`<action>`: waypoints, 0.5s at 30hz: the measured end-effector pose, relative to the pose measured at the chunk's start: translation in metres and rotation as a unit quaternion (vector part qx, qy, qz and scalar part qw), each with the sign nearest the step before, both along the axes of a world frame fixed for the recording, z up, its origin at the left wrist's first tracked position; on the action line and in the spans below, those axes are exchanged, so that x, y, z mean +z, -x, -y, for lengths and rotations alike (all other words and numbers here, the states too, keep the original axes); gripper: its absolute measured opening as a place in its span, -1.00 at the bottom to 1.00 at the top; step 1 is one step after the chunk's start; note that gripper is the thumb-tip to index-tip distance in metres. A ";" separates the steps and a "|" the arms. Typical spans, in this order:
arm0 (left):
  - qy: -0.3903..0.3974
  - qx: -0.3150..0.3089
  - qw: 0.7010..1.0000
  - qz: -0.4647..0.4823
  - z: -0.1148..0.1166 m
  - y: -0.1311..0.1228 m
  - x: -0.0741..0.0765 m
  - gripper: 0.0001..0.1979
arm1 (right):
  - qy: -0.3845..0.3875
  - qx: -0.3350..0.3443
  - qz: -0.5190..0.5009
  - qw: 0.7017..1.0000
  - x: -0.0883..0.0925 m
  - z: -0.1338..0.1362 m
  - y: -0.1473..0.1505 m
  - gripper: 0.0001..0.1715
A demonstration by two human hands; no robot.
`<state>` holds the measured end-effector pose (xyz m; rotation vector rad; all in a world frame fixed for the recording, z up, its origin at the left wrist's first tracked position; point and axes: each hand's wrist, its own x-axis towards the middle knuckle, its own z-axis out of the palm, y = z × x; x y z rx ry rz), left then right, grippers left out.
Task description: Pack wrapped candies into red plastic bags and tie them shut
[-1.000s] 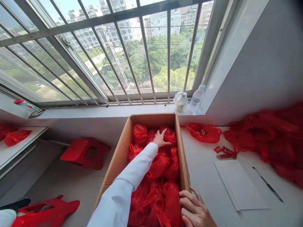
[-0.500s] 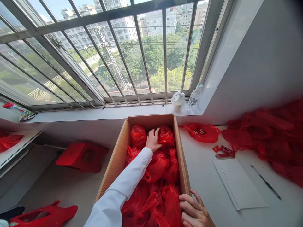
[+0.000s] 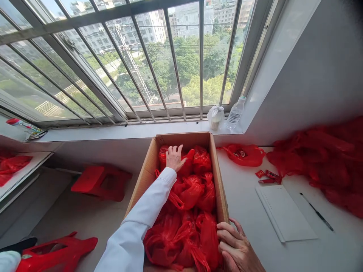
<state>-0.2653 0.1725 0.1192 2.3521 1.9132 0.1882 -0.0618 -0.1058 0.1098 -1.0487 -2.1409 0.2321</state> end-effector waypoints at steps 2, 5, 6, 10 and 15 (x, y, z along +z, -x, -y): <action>-0.033 0.035 0.998 -0.030 0.000 0.014 0.015 -0.59 | 0.038 -0.029 -0.006 0.999 -0.001 0.005 -0.001 -0.79; -0.052 0.071 0.994 -0.064 0.008 0.043 0.035 -0.53 | 0.123 -0.214 -0.096 0.964 -0.008 0.004 -0.010 -0.61; -0.053 0.084 0.993 -0.071 0.013 0.054 0.041 -0.49 | 0.167 -0.273 -0.129 0.939 -0.010 0.000 -0.014 -0.54; 0.006 0.191 0.978 -0.086 0.039 0.102 0.055 -0.49 | 0.381 -0.270 -0.069 0.881 0.000 -0.031 -0.027 -0.34; 0.195 0.211 0.956 -0.055 0.052 0.138 0.051 -0.67 | 0.445 -0.229 0.090 0.861 0.026 -0.068 -0.009 -0.80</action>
